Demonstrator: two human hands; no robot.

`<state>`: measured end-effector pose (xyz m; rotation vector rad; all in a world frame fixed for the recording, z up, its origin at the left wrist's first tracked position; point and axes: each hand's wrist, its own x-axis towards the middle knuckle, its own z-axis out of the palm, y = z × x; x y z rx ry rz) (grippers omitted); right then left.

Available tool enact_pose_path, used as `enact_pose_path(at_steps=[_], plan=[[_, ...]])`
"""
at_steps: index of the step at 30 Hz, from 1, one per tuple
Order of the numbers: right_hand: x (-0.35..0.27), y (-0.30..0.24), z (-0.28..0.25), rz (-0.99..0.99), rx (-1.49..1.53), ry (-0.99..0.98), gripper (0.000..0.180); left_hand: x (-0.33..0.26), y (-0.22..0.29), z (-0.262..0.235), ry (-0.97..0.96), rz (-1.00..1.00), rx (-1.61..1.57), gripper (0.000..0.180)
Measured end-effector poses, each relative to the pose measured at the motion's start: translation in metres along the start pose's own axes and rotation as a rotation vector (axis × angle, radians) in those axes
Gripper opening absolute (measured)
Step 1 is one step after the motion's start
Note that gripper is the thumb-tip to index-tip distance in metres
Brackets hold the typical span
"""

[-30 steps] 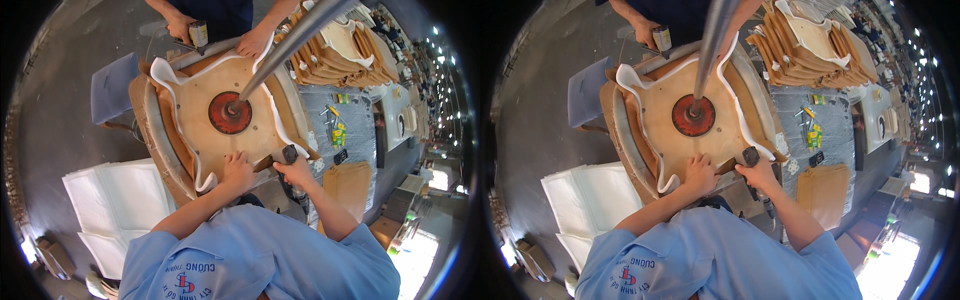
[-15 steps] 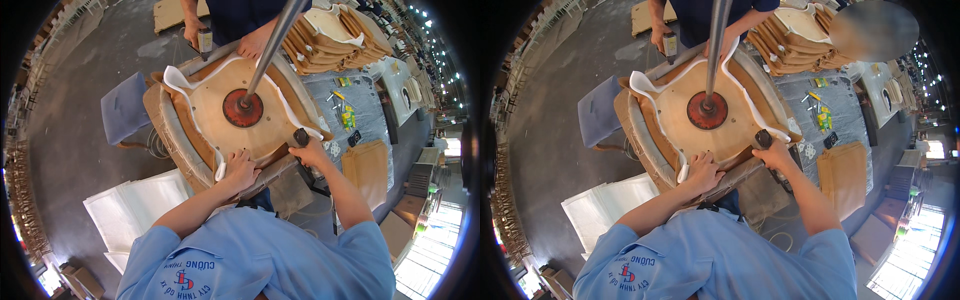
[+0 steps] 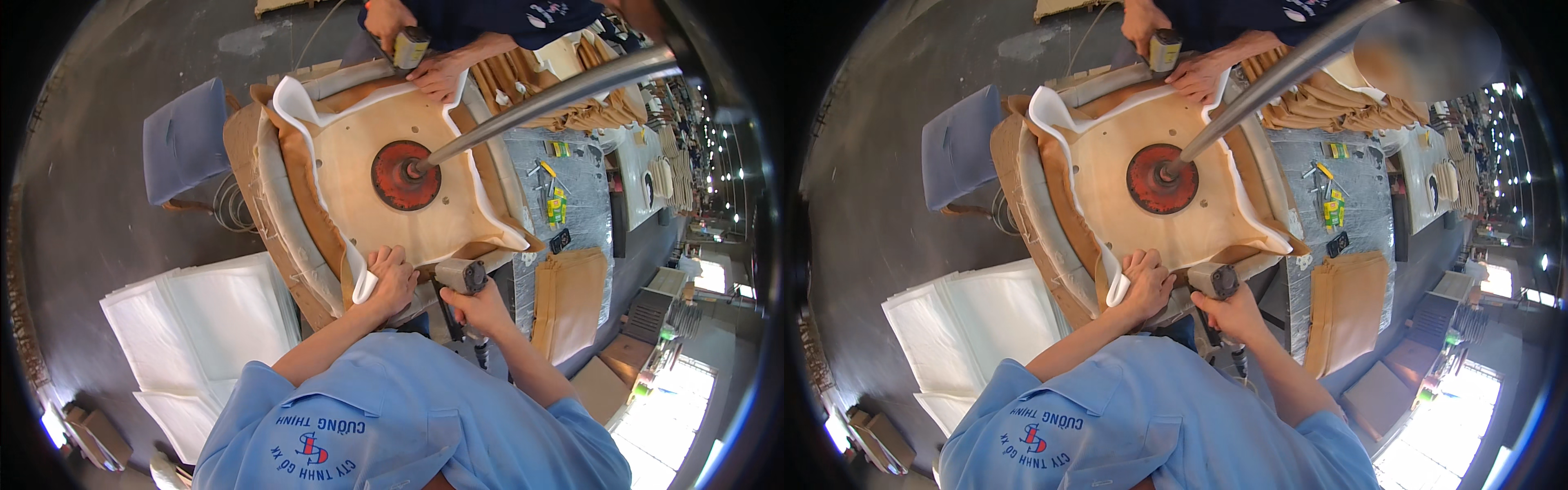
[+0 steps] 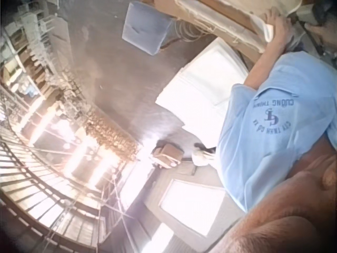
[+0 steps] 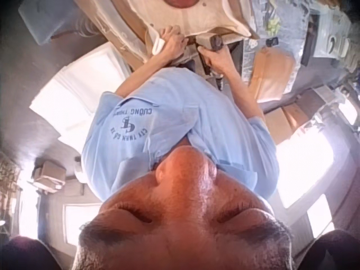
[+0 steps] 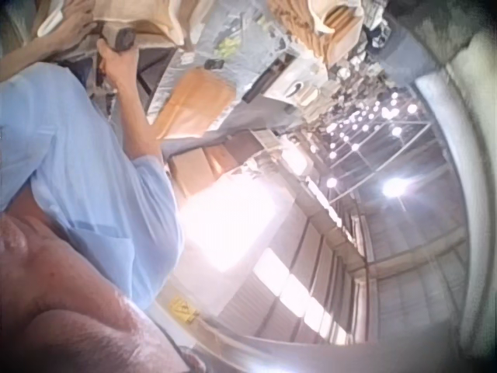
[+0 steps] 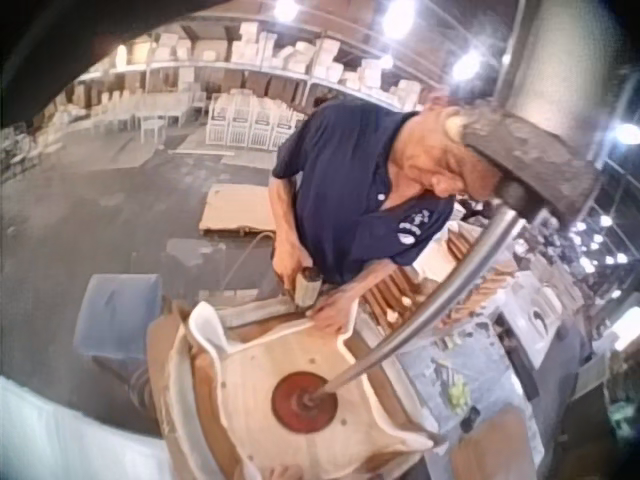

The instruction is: The person places a brown fabric sheet over a wooden chair frame, then covers it with a white foam layer. They use a pneumatic staple gun to secure the foam and fabric to the frame while a coworker assists by holding the materials.

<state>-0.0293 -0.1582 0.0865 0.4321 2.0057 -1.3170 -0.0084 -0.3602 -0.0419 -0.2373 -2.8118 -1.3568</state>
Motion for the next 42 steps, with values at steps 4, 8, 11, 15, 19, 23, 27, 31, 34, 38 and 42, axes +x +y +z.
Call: enact_pose_path(at_steps=[4, 8, 11, 15, 19, 23, 27, 31, 34, 38, 42], plan=[[0.007, 0.0, 0.011, 0.033, 0.02, -0.029, 0.03, 0.002, 0.0, 0.003, -0.003, -0.033, -0.02, 0.016], [0.015, 0.003, 0.015, 0.053, -0.012, -0.02, 0.026, 0.003, 0.003, -0.003, -0.021, -0.024, 0.001, 0.014], [0.018, -0.005, 0.021, 0.069, -0.048, -0.008, 0.023, 0.003, 0.004, -0.007, -0.041, -0.023, 0.009, 0.011], [0.019, -0.014, 0.028, 0.078, -0.137, 0.019, 0.022, 0.002, 0.003, -0.008, -0.037, -0.014, 0.009, 0.01], [0.018, -0.015, 0.03, 0.004, -0.214, 0.052, 0.029, 0.004, 0.006, -0.008, -0.068, -0.02, 0.023, 0.011], [0.01, 0.004, 0.02, -0.031, -0.162, 0.102, 0.039, 0.016, 0.018, -0.018, -0.135, -0.036, 0.143, 0.017], [-0.025, 0.039, 0.003, -0.06, 0.147, 0.188, 0.066, 0.046, 0.031, -0.012, -0.11, 0.053, 0.05, 0.033], [-0.026, 0.051, -0.032, -0.144, 0.258, 0.249, 0.034, 0.07, 0.037, 0.031, -0.108, 0.196, 0.001, 0.034], [-0.011, 0.049, -0.056, -0.144, 0.214, 0.248, 0.031, 0.082, 0.038, 0.045, -0.165, 0.165, 0.0, 0.03], [0.005, 0.038, -0.075, -0.125, 0.165, 0.178, 0.03, 0.084, 0.043, 0.048, -0.2, 0.156, 0.052, 0.028], [0.022, 0.011, -0.084, -0.012, 0.025, 0.129, 0.029, 0.083, 0.042, 0.055, -0.099, 0.159, 0.045, 0.026]])
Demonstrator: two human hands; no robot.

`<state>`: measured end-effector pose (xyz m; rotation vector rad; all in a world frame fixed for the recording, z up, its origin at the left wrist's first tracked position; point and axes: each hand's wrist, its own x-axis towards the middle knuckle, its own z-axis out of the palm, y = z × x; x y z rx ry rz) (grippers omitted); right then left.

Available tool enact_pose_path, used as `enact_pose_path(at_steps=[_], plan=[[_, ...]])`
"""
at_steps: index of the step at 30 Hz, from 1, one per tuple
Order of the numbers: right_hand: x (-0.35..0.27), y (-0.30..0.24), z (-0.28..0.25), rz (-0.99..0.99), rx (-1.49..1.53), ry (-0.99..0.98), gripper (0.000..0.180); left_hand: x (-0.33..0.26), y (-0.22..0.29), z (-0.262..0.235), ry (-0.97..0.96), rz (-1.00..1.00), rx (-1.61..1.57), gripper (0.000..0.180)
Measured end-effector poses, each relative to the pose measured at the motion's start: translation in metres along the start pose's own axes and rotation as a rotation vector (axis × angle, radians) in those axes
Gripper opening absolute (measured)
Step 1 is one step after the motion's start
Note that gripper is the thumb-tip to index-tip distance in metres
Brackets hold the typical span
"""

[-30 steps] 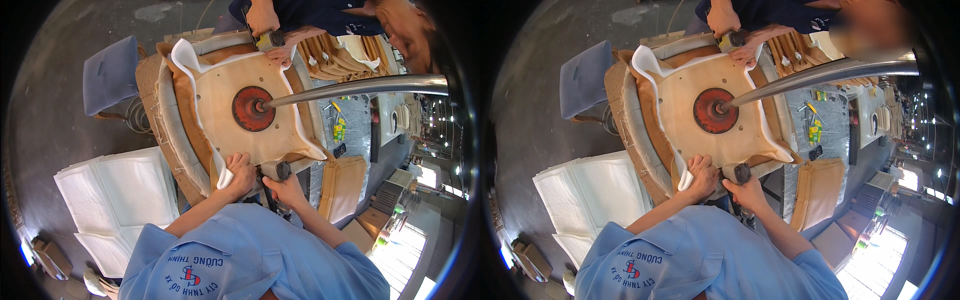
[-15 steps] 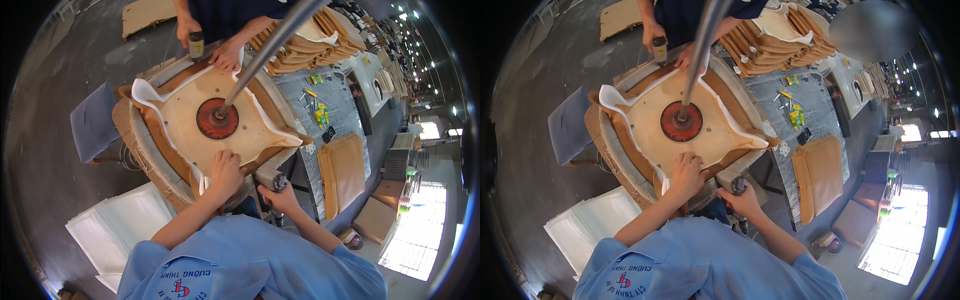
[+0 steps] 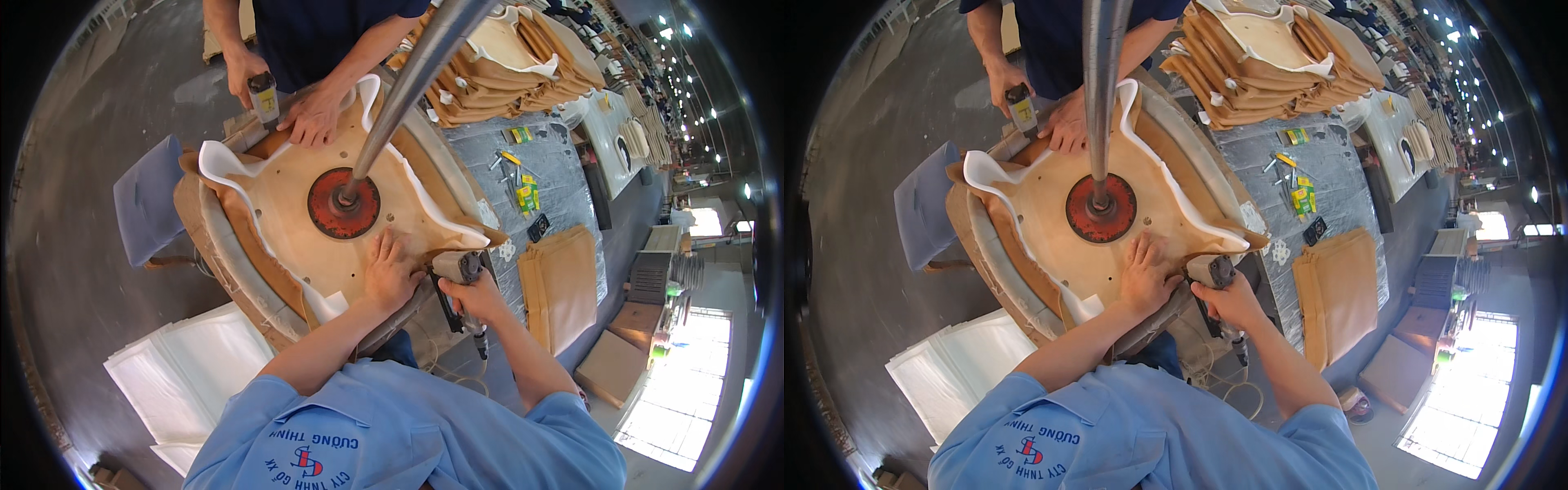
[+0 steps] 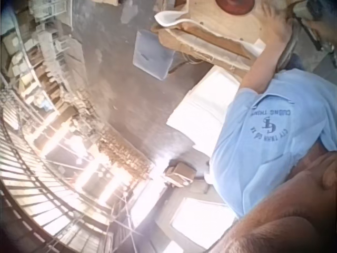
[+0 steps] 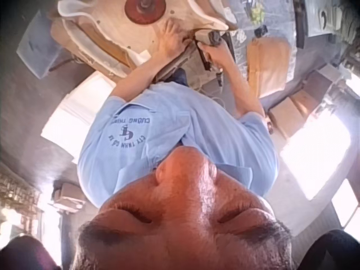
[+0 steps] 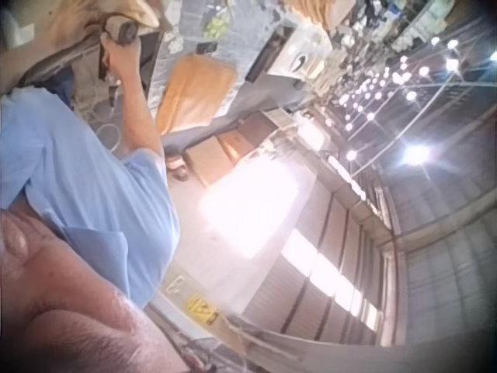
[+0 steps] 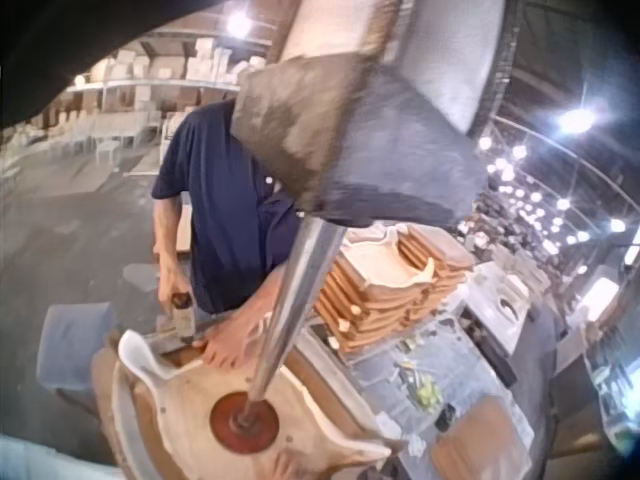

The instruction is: The person places a brown fabric sheet over a wooden chair frame, then covers it with a white foam layer. They use a pneumatic staple gun to secure the foam and fabric to the frame while a coworker assists by holding the materials.

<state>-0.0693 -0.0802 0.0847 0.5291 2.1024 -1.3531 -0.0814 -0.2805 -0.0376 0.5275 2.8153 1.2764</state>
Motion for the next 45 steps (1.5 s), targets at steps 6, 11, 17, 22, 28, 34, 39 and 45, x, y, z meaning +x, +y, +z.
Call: enact_pose_path(at_steps=[6, 11, 17, 22, 28, 34, 39, 45], plan=[[0.022, -0.014, -0.003, 0.067, -0.065, -0.053, 0.029, 0.006, 0.005, 0.006, 0.024, -0.079, 0.009, 0.024], [0.035, -0.02, -0.007, 0.086, -0.134, -0.062, 0.031, 0.006, 0.005, 0.011, 0.097, -0.096, -0.016, 0.021], [0.04, -0.026, 0.008, 0.092, -0.265, -0.002, 0.026, 0.007, 0.001, 0.013, 0.059, -0.09, -0.011, 0.034], [0.036, -0.03, 0.011, 0.106, -0.285, 0.032, 0.026, -0.002, 0.0, 0.001, 0.096, -0.065, 0.025, 0.026], [0.024, -0.028, 0.009, 0.027, -0.125, -0.055, 0.029, -0.004, -0.001, -0.003, 0.031, -0.141, 0.064, 0.023], [0.021, -0.028, 0.016, 0.055, -0.201, -0.053, 0.03, -0.005, 0.003, -0.004, 0.007, -0.177, 0.048, 0.021], [0.025, -0.042, 0.028, 0.114, -0.317, -0.018, 0.031, -0.008, -0.007, 0.002, 0.096, -0.11, 0.063, 0.022], [0.029, -0.03, 0.021, 0.042, -0.221, -0.036, 0.03, -0.019, -0.01, -0.005, 0.07, -0.094, 0.068, 0.022]])
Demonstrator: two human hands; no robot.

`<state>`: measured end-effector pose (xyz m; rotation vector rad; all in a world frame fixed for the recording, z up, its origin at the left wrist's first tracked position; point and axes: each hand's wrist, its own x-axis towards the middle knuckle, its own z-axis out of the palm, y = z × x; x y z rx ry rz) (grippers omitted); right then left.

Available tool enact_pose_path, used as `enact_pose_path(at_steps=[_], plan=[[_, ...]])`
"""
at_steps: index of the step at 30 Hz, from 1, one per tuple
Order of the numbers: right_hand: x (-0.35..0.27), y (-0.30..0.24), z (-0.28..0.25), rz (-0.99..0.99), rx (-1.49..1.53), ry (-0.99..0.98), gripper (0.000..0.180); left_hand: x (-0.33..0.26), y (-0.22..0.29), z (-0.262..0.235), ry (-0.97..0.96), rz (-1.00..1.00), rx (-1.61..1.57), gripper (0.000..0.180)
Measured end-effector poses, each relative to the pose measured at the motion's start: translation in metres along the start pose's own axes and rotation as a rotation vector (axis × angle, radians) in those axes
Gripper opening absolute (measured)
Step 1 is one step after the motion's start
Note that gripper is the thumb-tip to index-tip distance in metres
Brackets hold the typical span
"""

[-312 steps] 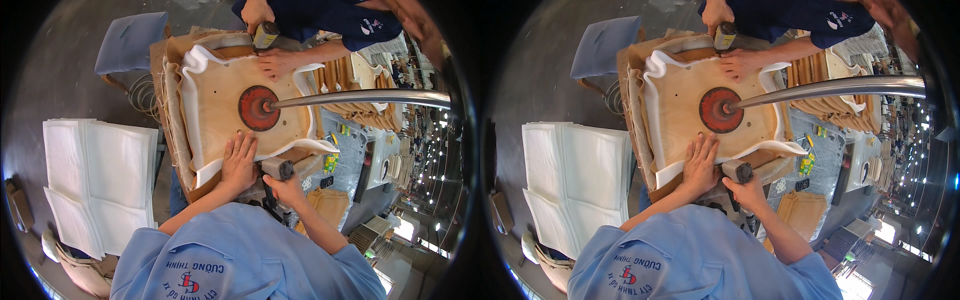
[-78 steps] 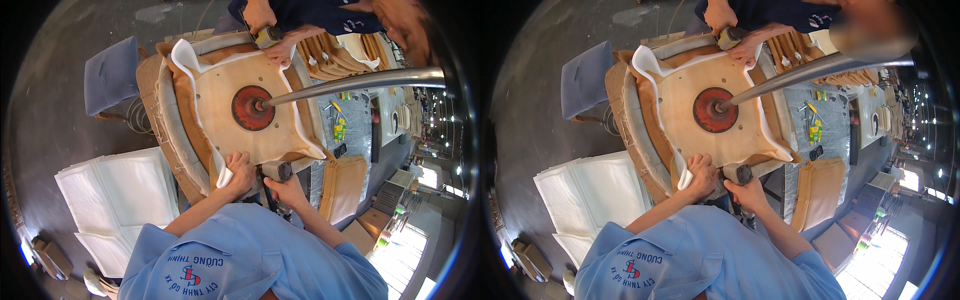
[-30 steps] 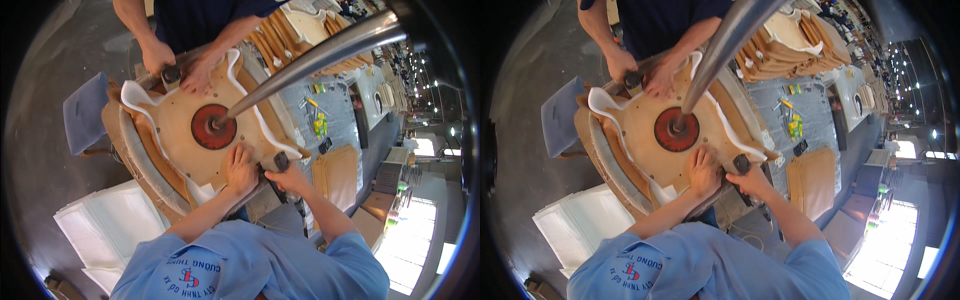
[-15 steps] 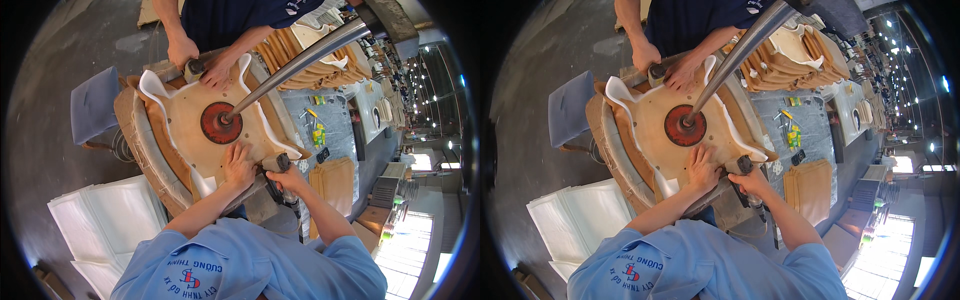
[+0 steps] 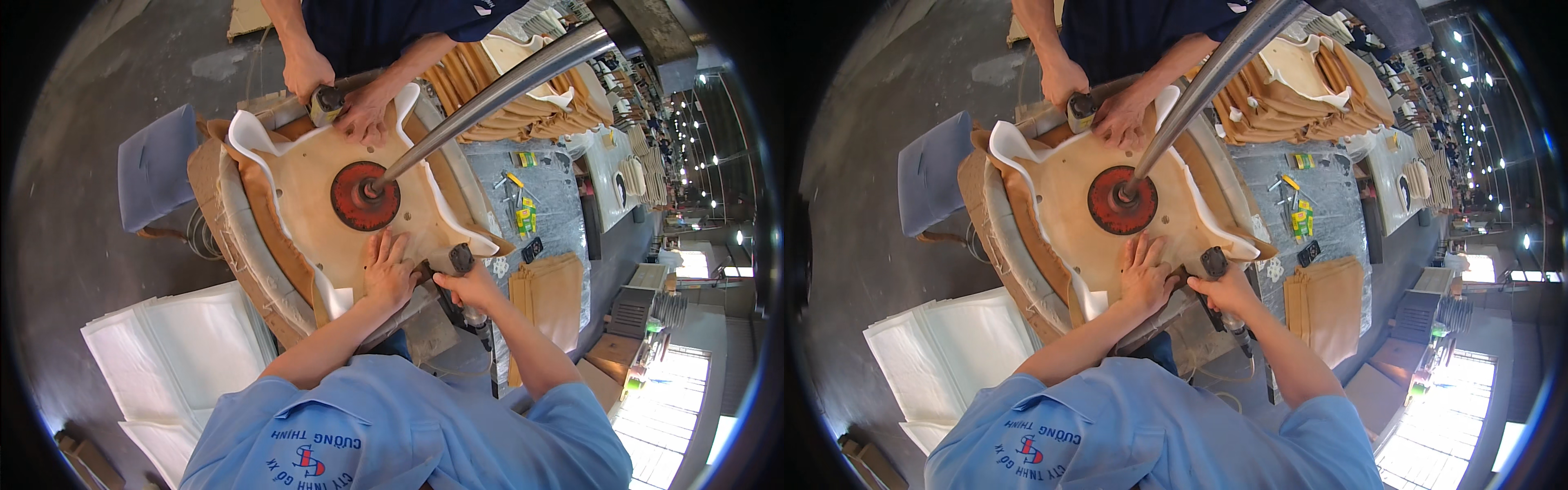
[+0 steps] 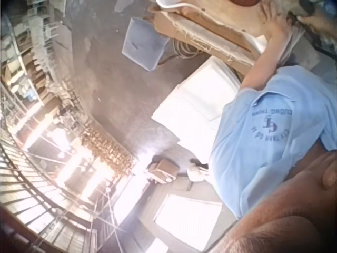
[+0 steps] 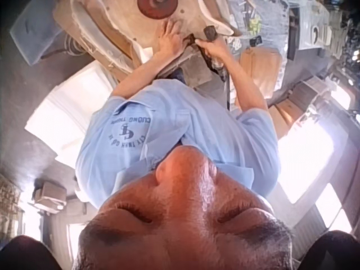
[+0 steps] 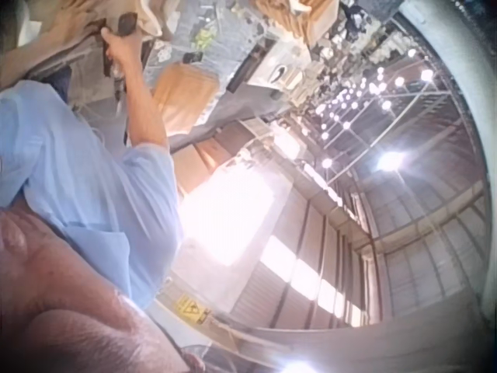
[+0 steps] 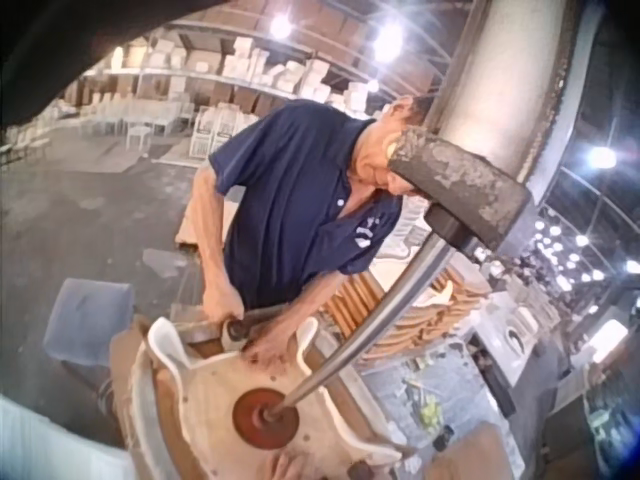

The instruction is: The person places a brown fabric sheet over a wooden chair frame, then covers it with a white foam layer. They use a pneumatic staple gun to secure the foam and fabric to the frame while a coworker assists by holding the materials.

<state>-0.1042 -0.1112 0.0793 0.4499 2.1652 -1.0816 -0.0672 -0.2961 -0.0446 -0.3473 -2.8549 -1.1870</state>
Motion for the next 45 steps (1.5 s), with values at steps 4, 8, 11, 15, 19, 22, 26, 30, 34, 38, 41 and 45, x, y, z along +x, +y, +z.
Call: enact_pose_path(at_steps=[4, 8, 11, 15, 19, 22, 26, 30, 34, 38, 41, 45], plan=[[-0.011, 0.006, 0.006, -0.002, 0.089, -0.036, 0.03, 0.003, 0.003, -0.001, -0.034, -0.057, -0.032, 0.02], [-0.011, -0.007, 0.012, 0.02, -0.02, -0.033, 0.029, 0.002, 0.003, -0.001, -0.059, -0.073, -0.028, 0.02], [-0.007, -0.012, 0.017, 0.038, -0.049, 0.033, 0.029, -0.001, 0.001, -0.004, -0.083, -0.046, 0.006, 0.023], [-0.006, -0.005, 0.014, 0.038, -0.041, 0.0, 0.03, -0.012, -0.004, -0.007, -0.008, -0.012, 0.022, 0.024], [-0.012, 0.001, 0.016, 0.007, 0.031, -0.045, 0.032, -0.011, -0.005, -0.009, -0.082, -0.061, 0.003, 0.027], [-0.017, 0.0, 0.021, 0.006, 0.055, -0.068, 0.033, -0.009, -0.003, -0.01, -0.09, -0.097, -0.034, 0.026], [-0.01, -0.008, 0.03, 0.043, -0.032, -0.014, 0.029, -0.01, -0.003, -0.007, -0.056, -0.086, -0.021, 0.028], [-0.008, -0.008, 0.028, 0.024, -0.049, 0.019, 0.027, -0.013, -0.003, -0.018, -0.109, -0.106, -0.035, 0.028], [-0.01, -0.008, 0.023, -0.01, -0.045, -0.019, 0.029, -0.019, -0.005, -0.022, -0.079, -0.101, -0.047, 0.027], [-0.02, -0.012, 0.027, -0.022, -0.022, -0.076, 0.028, -0.016, -0.006, -0.02, -0.086, -0.147, -0.07, 0.026], [-0.02, -0.015, 0.033, -0.029, -0.055, -0.069, 0.029, -0.016, -0.004, -0.015, -0.058, -0.153, -0.071, 0.024], [-0.015, -0.023, 0.04, 0.032, -0.077, -0.022, 0.03, -0.015, -0.006, -0.013, -0.052, -0.146, -0.064, 0.021]])
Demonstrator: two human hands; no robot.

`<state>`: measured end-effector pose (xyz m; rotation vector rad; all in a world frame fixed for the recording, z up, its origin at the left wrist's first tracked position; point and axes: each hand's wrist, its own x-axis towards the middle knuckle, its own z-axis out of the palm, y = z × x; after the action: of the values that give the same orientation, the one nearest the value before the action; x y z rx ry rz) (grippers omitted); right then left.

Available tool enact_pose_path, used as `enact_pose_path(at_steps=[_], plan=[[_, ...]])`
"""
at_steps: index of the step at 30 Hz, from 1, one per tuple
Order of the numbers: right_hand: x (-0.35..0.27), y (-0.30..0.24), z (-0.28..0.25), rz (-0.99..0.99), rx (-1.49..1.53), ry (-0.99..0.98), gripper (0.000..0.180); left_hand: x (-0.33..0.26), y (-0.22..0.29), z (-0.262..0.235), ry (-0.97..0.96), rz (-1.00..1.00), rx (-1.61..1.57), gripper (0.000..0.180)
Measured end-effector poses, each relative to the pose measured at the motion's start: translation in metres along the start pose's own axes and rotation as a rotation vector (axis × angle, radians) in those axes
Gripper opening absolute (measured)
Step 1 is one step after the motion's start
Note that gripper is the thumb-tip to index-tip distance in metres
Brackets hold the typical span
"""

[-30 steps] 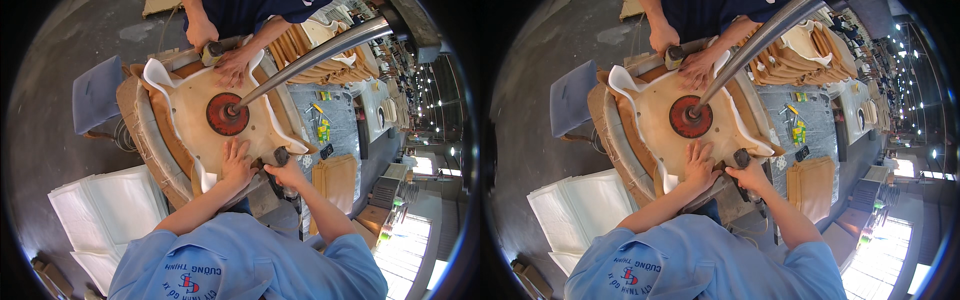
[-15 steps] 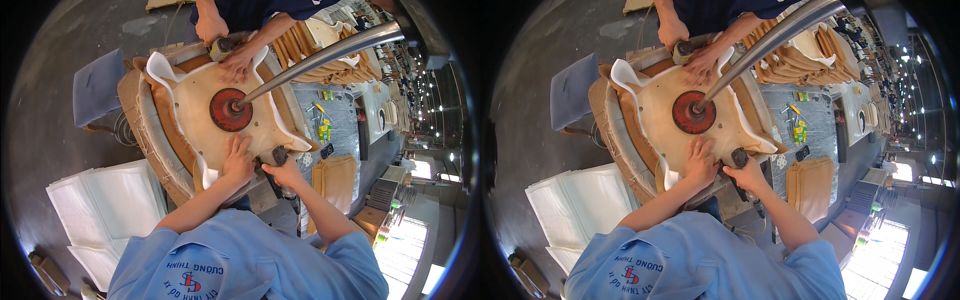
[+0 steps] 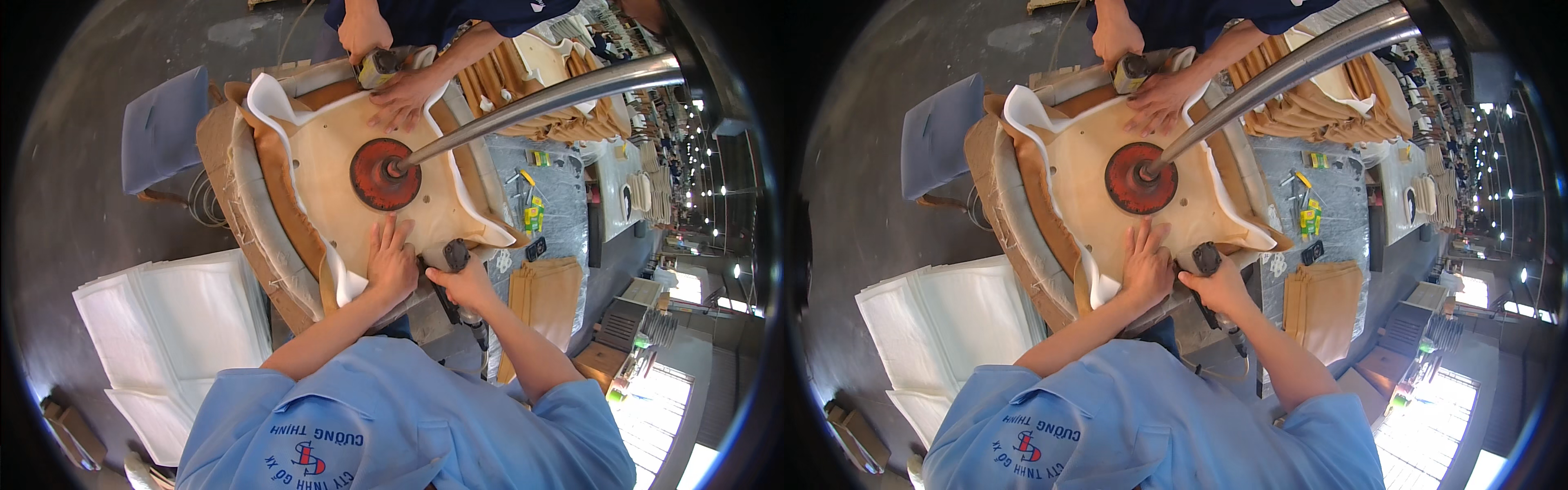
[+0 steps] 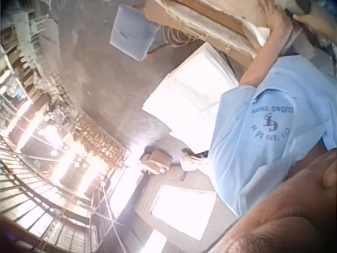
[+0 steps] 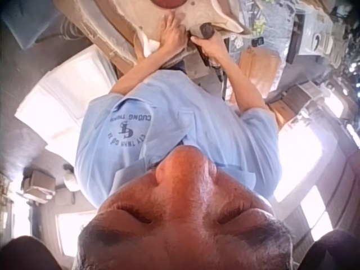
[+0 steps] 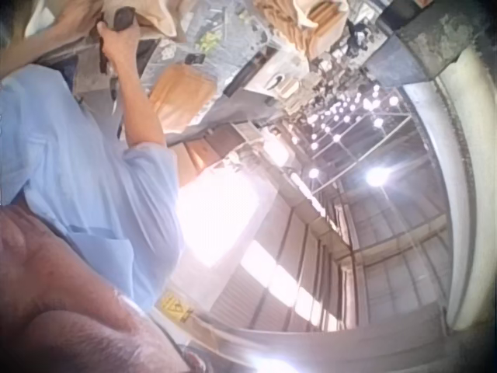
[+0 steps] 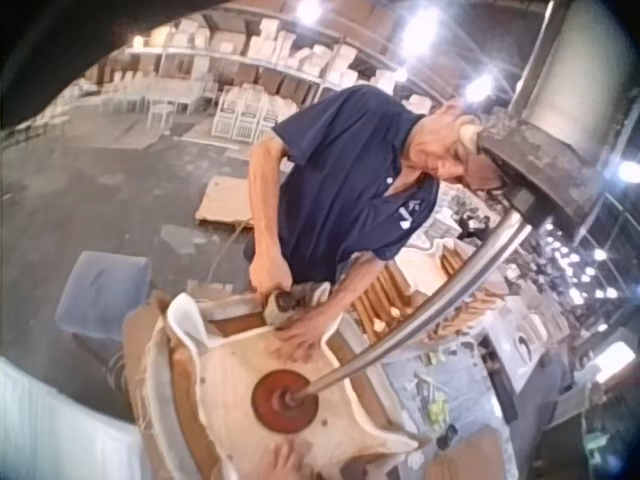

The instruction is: The person places a brown fabric sheet over a wooden chair frame, then covers it with a white foam layer. They use a pneumatic staple gun to secure the foam and fabric to the frame while a coworker assists by holding the materials.

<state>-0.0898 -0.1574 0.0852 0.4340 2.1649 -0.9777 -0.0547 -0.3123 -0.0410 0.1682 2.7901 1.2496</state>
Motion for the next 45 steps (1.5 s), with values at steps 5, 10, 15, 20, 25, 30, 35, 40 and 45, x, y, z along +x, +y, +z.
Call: enact_pose_path(at_steps=[5, 10, 15, 20, 25, 30, 35, 40, 45], plan=[[0.005, 0.005, -0.004, -0.033, 0.041, 0.002, 0.03, -0.004, -0.01, -0.005, 0.018, 0.036, -0.047, 0.016], [-0.007, 0.015, -0.007, -0.027, 0.053, -0.065, 0.028, -0.004, -0.006, -0.003, 0.067, 0.007, -0.054, 0.016], [-0.006, 0.007, 0.003, -0.047, 0.0, -0.05, 0.027, -0.005, -0.006, -0.003, 0.077, 0.019, -0.069, 0.015], [-0.005, -0.002, 0.008, -0.035, -0.037, 0.006, 0.029, -0.007, -0.011, -0.01, 0.041, 0.046, -0.047, 0.015], [-0.007, 0.009, 0.0, -0.022, -0.013, -0.027, 0.029, -0.005, -0.011, -0.01, 0.072, 0.045, -0.073, 0.014], [-0.016, -0.002, 0.01, -0.037, -0.021, -0.056, 0.025, -0.007, -0.012, -0.006, 0.121, 0.031, -0.104, 0.012], [-0.008, -0.002, 0.016, -0.011, -0.007, -0.02, 0.025, -0.014, -0.016, -0.015, 0.043, 0.026, -0.058, 0.035], [-0.01, 0.007, 0.015, -0.063, 0.007, -0.037, 0.024, -0.037, -0.016, -0.032, -0.031, -0.02, 0.005, 0.083], [-0.018, 0.002, 0.025, -0.079, 0.013, -0.066, 0.025, -0.038, -0.017, -0.03, -0.019, -0.02, 0.039, 0.089]])
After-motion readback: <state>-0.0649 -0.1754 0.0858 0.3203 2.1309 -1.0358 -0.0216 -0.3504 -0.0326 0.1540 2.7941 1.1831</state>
